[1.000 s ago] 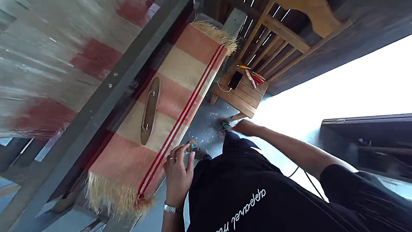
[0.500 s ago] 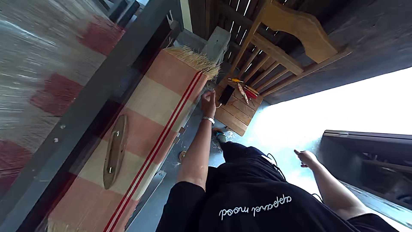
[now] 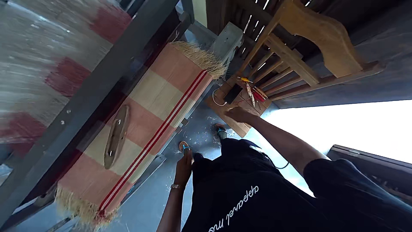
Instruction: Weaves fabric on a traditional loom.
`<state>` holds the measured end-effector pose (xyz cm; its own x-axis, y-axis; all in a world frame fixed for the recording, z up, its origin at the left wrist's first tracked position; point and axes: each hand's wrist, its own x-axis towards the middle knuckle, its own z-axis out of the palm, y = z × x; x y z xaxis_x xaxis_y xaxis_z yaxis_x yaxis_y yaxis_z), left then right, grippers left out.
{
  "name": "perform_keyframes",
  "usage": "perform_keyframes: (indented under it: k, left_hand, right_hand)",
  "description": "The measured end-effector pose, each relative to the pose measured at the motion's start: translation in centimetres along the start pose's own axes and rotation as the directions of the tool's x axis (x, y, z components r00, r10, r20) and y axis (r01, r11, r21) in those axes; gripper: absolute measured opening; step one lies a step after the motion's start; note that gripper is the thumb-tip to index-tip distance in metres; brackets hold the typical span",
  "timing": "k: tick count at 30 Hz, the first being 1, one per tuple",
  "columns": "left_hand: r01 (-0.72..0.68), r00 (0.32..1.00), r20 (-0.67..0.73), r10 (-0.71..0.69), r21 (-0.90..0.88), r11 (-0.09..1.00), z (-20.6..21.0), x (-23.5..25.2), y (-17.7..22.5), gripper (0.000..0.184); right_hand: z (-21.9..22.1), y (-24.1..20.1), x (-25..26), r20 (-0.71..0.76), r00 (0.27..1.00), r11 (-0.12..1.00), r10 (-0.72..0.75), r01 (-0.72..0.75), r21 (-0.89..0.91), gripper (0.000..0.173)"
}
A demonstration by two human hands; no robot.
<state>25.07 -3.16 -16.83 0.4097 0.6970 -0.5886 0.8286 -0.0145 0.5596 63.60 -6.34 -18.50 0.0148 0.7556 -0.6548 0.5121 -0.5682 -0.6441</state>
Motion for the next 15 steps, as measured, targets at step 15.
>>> perform_keyframes:
  k: [15]
  left_hand:
    - [-0.140,0.984,-0.105,0.145,0.058,0.988,-0.9,-2.7,6.0,0.061]
  right_hand:
    - [0.7,-8.4,5.3,0.090,0.996,0.763,-0.017,-0.045,0.644,0.064]
